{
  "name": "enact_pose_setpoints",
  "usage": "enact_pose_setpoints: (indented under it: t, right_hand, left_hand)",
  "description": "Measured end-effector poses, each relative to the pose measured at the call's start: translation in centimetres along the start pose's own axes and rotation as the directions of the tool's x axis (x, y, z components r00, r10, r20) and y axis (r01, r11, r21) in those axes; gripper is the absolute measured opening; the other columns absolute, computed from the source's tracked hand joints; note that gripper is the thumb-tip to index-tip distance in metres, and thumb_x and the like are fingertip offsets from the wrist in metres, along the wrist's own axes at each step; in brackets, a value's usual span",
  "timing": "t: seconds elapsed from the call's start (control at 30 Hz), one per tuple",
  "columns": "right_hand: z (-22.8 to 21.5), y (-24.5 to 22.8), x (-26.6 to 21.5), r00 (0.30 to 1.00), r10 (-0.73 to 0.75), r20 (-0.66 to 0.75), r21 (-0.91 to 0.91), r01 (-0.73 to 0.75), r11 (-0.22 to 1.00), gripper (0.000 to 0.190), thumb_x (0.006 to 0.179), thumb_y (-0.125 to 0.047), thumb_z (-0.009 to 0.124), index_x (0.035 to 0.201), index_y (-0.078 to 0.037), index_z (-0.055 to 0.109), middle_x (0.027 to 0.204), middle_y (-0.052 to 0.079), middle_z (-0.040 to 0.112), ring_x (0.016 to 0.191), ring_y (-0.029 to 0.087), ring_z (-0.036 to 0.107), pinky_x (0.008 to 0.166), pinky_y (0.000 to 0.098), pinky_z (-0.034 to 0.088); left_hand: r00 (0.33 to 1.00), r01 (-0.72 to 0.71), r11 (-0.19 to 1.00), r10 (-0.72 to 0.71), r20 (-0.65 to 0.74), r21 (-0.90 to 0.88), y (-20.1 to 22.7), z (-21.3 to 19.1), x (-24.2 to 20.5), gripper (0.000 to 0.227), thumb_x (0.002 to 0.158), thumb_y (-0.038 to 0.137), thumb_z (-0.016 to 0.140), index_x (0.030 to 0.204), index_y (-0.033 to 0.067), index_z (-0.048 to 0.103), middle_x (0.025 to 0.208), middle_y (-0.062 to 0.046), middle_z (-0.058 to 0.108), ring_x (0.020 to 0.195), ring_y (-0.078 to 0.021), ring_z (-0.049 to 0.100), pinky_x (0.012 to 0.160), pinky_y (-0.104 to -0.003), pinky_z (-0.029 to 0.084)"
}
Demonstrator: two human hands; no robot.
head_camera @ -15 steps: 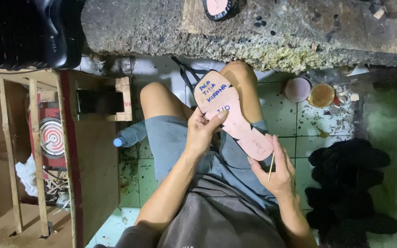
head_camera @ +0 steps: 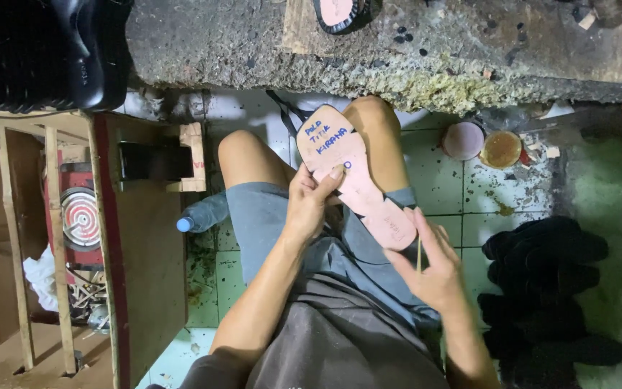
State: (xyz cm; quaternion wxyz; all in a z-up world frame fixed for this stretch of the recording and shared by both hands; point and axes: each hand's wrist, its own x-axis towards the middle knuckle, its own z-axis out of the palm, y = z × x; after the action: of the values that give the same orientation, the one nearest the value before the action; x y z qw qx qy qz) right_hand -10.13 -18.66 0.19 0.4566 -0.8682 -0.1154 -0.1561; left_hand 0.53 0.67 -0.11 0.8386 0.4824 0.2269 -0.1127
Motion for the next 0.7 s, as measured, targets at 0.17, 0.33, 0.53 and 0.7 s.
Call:
enact_pose_setpoints:
  t: [0.17,0.33,0.53,0.7]
  right_hand:
    - [-2.8,0.2,1.2,0.97,0.219,0.104,0.156,-0.234,0.96,0.022,0.095,-0.003,0.062,0.114,0.001,0.071,0.089,0.015,0.073,0.077,0.03,0.072,0.066,0.0404,0.056]
    - [-2.1,-2.6,4.3,0.969,0.244,0.02,0.125,-0.245,0.961,0.017,0.098,-0.01,0.063,0.108,-0.005,0.076,0.083,0.009,0.078,0.065,0.021,0.075,0.051,0.0303,0.057]
    - [-0.9,-2.6,8.3,0.995,0.094,-0.019,0.355,-0.081,0.931,0.009,0.094,0.005,0.062,0.102,0.008,0.067,0.086,0.021,0.076,0.061,0.024,0.075,0.048,0.029,0.061]
    - [0.3,-1.5,10.1,0.992,-0.125,-0.023,0.163,0.128,0.978,0.012,0.1,-0.002,0.059,0.092,0.001,0.068,0.063,0.007,0.067,0.047,0.017,0.064,0.042,0.0275,0.052]
  left_hand:
    - [0.988,-0.014,0.958,-0.03,0.15,0.288,2.2,-1.9,1.3,0.028,0.081,0.006,0.08,0.097,0.0025,0.056,0.066,-0.005,0.062,0.057,-0.0147,0.066,0.047,-0.031,0.058]
    - [0.925,-0.307,0.526,-0.03,0.378,0.793,6.2,-0.3,-0.2,0.009,0.078,0.016,0.079,0.086,0.0176,0.077,0.062,-0.003,0.069,0.058,-0.0125,0.064,0.055,-0.031,0.055]
    - [0.839,-0.543,0.038,0.006,0.543,0.839,7.5,2.2,-1.3,0.015,0.076,0.027,0.074,0.065,0.0191,0.067,0.052,-0.004,0.058,0.056,-0.0331,0.065,0.053,-0.04,0.054]
    - [0.777,-0.627,-0.039,0.029,0.628,0.778,7.4,2.3,-1.5,0.026,0.075,0.021,0.072,0.056,0.0163,0.055,0.043,0.001,0.045,0.052,-0.0245,0.058,0.05,-0.032,0.051]
